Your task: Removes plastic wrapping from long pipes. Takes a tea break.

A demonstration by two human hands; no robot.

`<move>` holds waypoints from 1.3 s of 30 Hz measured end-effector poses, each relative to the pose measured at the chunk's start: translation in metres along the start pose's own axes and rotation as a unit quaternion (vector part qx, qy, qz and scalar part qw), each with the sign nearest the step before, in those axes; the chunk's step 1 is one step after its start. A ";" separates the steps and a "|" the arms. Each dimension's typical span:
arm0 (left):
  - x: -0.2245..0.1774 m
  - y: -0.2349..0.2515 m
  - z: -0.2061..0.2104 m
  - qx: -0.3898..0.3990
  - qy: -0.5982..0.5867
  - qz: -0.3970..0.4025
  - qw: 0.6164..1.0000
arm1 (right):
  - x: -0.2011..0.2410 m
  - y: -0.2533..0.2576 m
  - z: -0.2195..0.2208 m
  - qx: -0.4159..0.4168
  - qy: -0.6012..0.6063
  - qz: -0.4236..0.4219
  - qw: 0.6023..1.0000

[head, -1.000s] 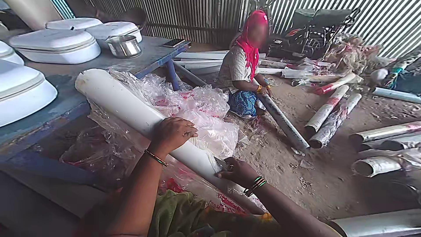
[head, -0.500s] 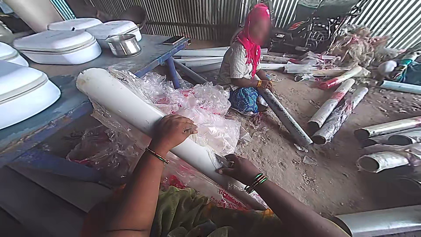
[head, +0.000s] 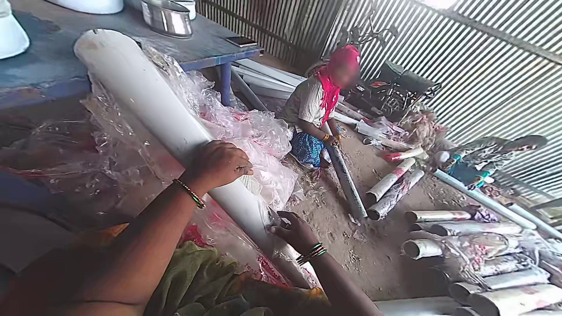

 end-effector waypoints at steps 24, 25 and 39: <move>-0.001 -0.001 -0.001 -0.025 0.005 0.016 1.000 | 0.019 -0.027 -0.026 -0.170 0.059 -0.105 0.978; -0.001 -0.001 -0.001 -0.024 0.000 0.012 1.000 | 0.021 -0.028 -0.024 -0.167 0.035 -0.112 0.979; -0.002 -0.002 -0.002 -0.038 -0.001 0.016 0.999 | 0.021 -0.019 0.012 -0.120 -0.033 -0.103 0.987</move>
Point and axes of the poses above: each hand's wrist, its own y-axis towards the middle knuckle, its own z-axis out of the palm, x = y × z, the point moved 6 cm from there along y, towards the middle knuckle, and after that the axes turned 1 degree about y, right-handed, at the moved point
